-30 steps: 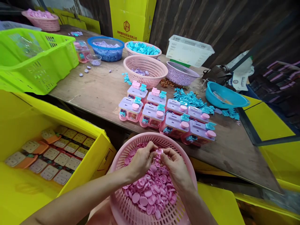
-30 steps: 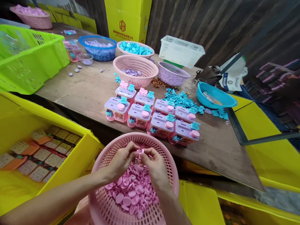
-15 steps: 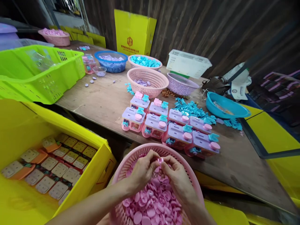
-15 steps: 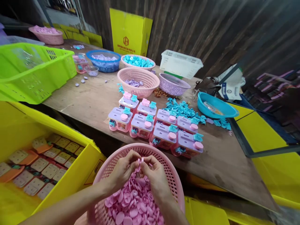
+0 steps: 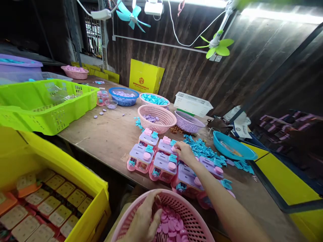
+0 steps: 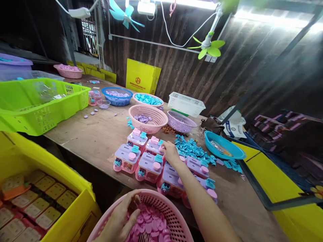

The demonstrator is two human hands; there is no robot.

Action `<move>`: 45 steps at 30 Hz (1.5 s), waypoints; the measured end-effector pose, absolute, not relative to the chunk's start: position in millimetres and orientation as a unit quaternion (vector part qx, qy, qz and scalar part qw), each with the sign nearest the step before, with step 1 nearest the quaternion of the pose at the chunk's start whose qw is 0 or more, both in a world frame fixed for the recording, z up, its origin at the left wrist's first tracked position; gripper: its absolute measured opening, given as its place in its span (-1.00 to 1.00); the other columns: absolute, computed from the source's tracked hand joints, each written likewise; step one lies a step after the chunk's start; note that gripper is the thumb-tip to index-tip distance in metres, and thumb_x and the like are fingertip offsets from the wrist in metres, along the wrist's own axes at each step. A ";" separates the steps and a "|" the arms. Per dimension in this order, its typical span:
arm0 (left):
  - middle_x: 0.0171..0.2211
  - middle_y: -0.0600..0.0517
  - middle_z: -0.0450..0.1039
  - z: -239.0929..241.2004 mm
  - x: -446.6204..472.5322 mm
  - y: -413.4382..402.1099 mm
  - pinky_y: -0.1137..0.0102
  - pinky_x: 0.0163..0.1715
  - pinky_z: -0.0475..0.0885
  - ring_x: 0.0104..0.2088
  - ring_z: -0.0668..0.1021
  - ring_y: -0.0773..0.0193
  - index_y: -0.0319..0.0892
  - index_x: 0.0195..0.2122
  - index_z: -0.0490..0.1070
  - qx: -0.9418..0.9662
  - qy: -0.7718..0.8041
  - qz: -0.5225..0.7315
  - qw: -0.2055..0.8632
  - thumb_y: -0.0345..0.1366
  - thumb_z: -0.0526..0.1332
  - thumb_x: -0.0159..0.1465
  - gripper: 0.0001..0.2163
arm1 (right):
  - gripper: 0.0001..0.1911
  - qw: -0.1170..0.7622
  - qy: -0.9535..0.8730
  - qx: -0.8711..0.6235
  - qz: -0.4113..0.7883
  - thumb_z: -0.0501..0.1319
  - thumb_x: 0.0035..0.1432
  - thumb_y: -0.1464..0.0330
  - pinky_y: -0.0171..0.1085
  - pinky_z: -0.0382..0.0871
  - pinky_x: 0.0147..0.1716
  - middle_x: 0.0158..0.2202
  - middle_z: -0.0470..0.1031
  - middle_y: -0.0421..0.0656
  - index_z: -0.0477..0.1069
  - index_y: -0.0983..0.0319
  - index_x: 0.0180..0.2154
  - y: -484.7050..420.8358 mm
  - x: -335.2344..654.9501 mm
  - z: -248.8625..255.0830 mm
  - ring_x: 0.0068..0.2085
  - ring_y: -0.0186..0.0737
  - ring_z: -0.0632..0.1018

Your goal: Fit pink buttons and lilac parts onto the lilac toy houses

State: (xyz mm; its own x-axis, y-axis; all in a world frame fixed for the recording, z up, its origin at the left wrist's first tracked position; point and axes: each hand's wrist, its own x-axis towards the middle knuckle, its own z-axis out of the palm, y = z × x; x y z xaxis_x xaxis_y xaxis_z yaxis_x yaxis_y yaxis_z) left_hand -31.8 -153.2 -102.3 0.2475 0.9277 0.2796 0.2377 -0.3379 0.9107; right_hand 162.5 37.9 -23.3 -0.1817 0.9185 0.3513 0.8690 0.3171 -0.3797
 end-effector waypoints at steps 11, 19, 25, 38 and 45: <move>-0.18 -0.03 0.45 -103.0 -34.2 -158.2 0.34 -0.15 0.40 -0.22 0.49 0.22 -0.08 0.00 0.29 0.673 0.435 0.406 0.441 -0.43 0.06 0.17 -0.65 | -0.83 0.172 -0.824 -0.539 -0.038 0.09 0.13 0.48 -0.36 0.23 -0.38 -0.43 0.32 -0.18 0.36 0.25 -0.49 39.4 166.8 -39.7 -0.41 -0.31 0.38; -0.24 -0.01 0.41 -84.8 -38.1 -153.8 0.34 -0.15 0.34 -0.24 0.45 0.26 -0.18 -0.03 0.26 0.676 0.430 0.389 0.454 -0.45 0.04 0.17 -0.68 | -0.70 0.097 -0.831 -0.547 -0.031 -0.02 0.09 0.61 -0.25 0.22 -0.24 -0.25 0.39 -0.06 0.44 0.29 -0.29 18.7 162.7 -35.1 -0.21 -0.16 0.34; -0.28 -0.02 0.43 -79.7 -45.3 -155.3 0.35 -0.21 0.34 -0.30 0.45 0.26 -0.21 -0.04 0.27 0.699 0.448 0.331 0.449 -0.47 0.03 0.15 -0.68 | -0.60 0.151 -0.799 -0.580 -0.032 0.02 0.03 0.63 -0.12 0.23 -0.14 -0.09 0.36 -0.03 0.35 0.28 -0.09 -2.5 162.3 -17.3 -0.08 -0.05 0.33; -0.36 -0.08 0.45 -112.2 -41.9 -143.4 0.38 -0.29 0.38 -0.33 0.49 0.21 -0.28 -0.36 0.43 0.876 0.387 0.029 0.288 -0.55 0.01 0.14 -0.79 | -0.75 -0.130 -0.783 -0.576 0.196 -0.01 0.15 0.53 -0.28 0.32 -0.34 -0.25 0.47 -0.09 0.42 0.25 -0.27 -194.3 132.6 -105.7 -0.28 -0.17 0.51; -0.35 -0.21 0.46 -129.7 -12.3 -144.8 0.37 -0.39 0.43 -0.35 0.55 0.13 -0.34 -0.32 0.46 0.933 0.295 -0.128 0.160 -0.55 0.07 0.12 -0.81 | -0.60 -0.168 -0.766 -0.585 0.209 -0.13 0.12 0.64 -0.20 0.36 -0.28 -0.12 0.42 0.13 0.34 0.42 -0.09 -202.2 117.8 -126.4 -0.15 -0.02 0.50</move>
